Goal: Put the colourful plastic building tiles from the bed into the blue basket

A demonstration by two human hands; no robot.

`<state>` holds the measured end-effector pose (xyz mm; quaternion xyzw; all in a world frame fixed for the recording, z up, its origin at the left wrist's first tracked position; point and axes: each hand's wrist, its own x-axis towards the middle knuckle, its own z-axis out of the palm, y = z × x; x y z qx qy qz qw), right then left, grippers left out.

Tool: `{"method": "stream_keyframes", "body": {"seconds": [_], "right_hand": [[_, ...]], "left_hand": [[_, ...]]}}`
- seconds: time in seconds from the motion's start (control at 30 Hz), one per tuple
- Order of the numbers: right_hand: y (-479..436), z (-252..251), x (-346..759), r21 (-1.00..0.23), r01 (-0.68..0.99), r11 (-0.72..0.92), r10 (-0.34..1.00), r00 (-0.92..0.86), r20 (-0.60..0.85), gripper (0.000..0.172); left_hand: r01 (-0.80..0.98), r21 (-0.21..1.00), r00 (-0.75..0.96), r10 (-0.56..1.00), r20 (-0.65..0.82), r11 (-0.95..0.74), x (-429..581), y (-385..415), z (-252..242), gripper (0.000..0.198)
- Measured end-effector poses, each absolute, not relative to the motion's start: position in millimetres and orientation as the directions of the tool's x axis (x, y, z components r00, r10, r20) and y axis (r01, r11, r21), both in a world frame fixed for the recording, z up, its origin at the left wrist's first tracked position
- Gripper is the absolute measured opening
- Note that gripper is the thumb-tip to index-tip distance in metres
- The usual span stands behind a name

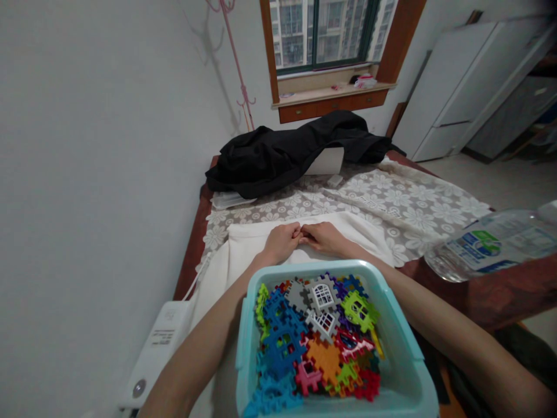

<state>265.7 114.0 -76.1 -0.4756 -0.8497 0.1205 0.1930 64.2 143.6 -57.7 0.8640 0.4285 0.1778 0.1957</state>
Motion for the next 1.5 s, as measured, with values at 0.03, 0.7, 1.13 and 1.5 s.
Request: {"method": "stream_keyframes", "body": {"seconds": [0.03, 0.7, 1.13, 1.5], "right_hand": [[113.9, -76.0, 265.7, -0.391, 0.759, 0.521, 0.853, -0.474, 0.216, 0.029], [112.7, -72.6, 265.3, -0.365, 0.777, 0.513, 0.858, -0.475, 0.195, 0.03], [112.1, -71.4, 264.7, -0.371, 0.784, 0.498, 0.867, -0.464, 0.183, 0.03], [112.2, -71.1, 264.5, -0.366, 0.782, 0.504, 0.863, -0.471, 0.183, 0.029]], "left_hand": [[0.673, 0.49, 0.569, 0.811, 0.136, -0.554, 64.2, 143.5, -57.6, 0.026], [0.685, 0.484, 0.567, 0.816, 0.114, -0.544, 64.0, 142.9, -55.2, 0.023], [0.677, 0.491, 0.568, 0.813, 0.123, -0.548, 64.0, 142.9, -56.5, 0.026], [0.683, 0.479, 0.572, 0.812, 0.118, -0.551, 63.6, 143.2, -56.1, 0.025]]}}
